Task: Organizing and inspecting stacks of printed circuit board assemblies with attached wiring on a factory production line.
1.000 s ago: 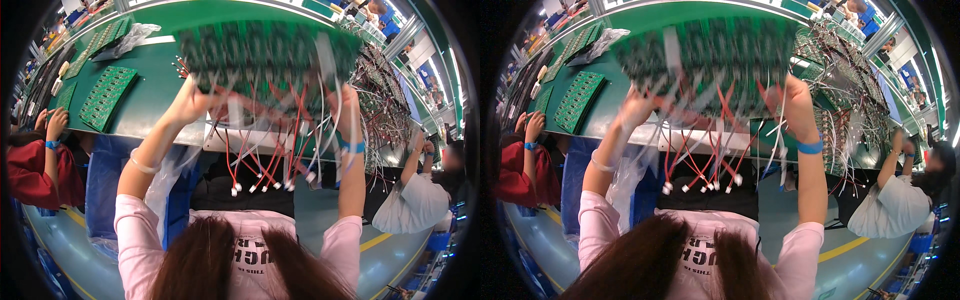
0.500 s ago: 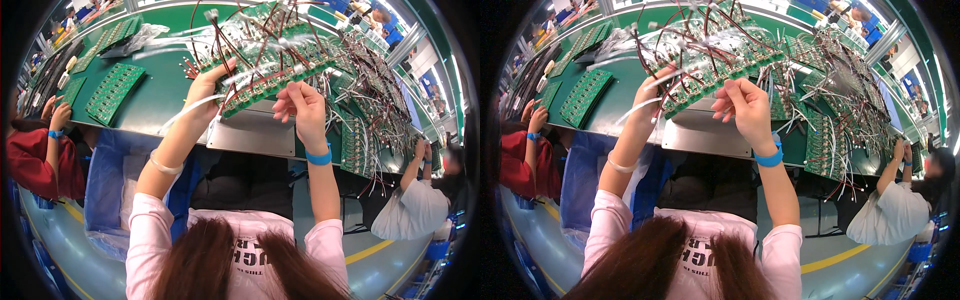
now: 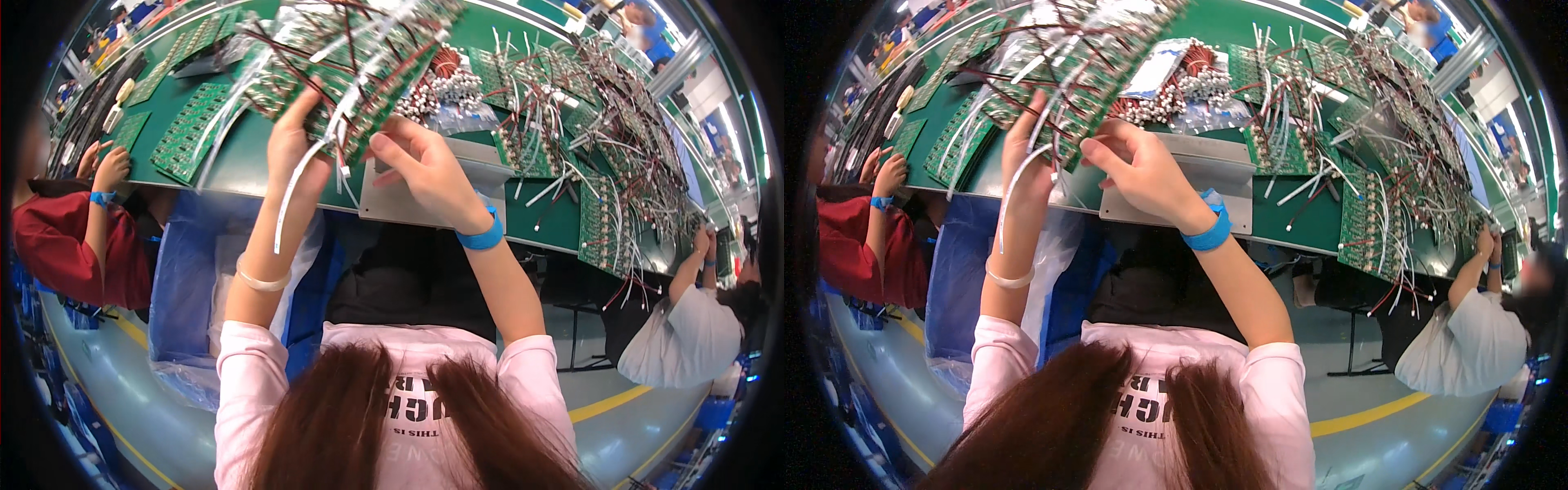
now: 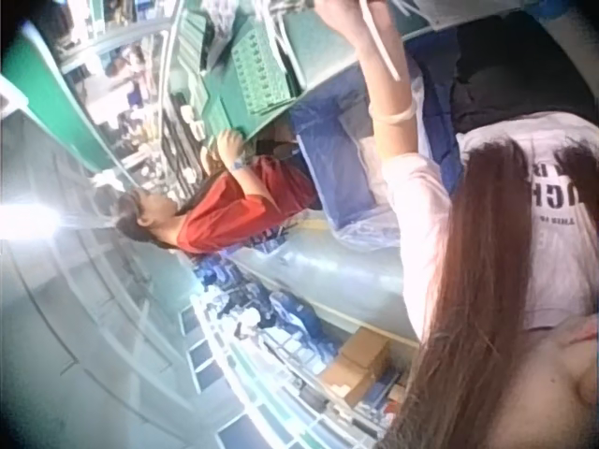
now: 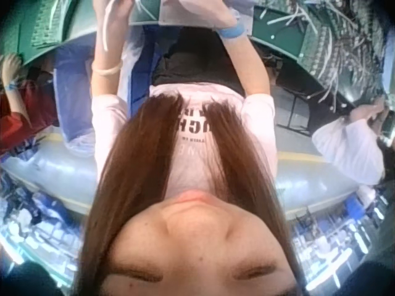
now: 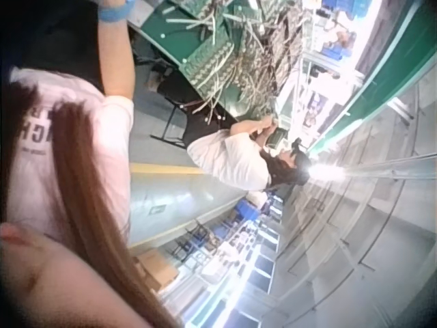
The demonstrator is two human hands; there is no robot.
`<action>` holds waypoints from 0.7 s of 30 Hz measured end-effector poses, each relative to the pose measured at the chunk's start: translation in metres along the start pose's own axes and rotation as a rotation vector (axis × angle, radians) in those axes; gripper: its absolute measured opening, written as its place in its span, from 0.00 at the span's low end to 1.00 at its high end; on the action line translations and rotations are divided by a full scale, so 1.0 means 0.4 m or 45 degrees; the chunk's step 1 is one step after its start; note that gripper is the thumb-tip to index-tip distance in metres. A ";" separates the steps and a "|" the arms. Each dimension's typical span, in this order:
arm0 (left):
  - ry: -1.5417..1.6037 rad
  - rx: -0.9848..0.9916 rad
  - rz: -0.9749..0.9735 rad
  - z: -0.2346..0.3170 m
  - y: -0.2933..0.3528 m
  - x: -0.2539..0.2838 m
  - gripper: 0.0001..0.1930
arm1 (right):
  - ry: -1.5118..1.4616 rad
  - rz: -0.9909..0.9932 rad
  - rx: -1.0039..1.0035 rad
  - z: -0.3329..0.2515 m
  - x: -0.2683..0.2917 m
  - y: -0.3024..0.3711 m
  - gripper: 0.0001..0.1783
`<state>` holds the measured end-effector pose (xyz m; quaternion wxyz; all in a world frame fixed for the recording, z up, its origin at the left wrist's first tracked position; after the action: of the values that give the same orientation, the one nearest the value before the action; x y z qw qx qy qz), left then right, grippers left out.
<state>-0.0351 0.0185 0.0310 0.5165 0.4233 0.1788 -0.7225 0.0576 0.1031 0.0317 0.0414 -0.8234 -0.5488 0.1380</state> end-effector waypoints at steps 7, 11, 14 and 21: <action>-0.070 -0.612 -0.386 0.140 -0.004 0.021 0.15 | 1.671 0.267 0.597 -0.074 0.225 0.042 0.16; -1.051 -1.433 -0.249 0.234 -0.001 0.031 0.17 | 1.796 0.067 0.557 -0.094 0.304 0.059 0.08; -0.328 -0.861 -0.360 0.255 0.013 0.051 0.13 | 1.874 -0.008 0.472 -0.121 0.311 0.067 0.07; 0.191 -0.391 -0.463 0.386 0.034 0.074 0.10 | 1.414 0.267 0.546 -0.259 0.239 0.114 0.07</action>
<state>-0.0922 -0.1119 0.0992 0.4216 0.3532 0.3977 -0.7344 0.1609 0.1814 0.1038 0.4731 -0.7953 -0.3208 -0.2017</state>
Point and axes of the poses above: each hand's wrist, its own y-axis away from the middle knuckle, its own x-axis out of the back of the hand, z = x × y, the point moved 4 cm from there along -y, towards the middle knuckle, and after that the axes turned 15 degrees about z, right-handed, at the moved point
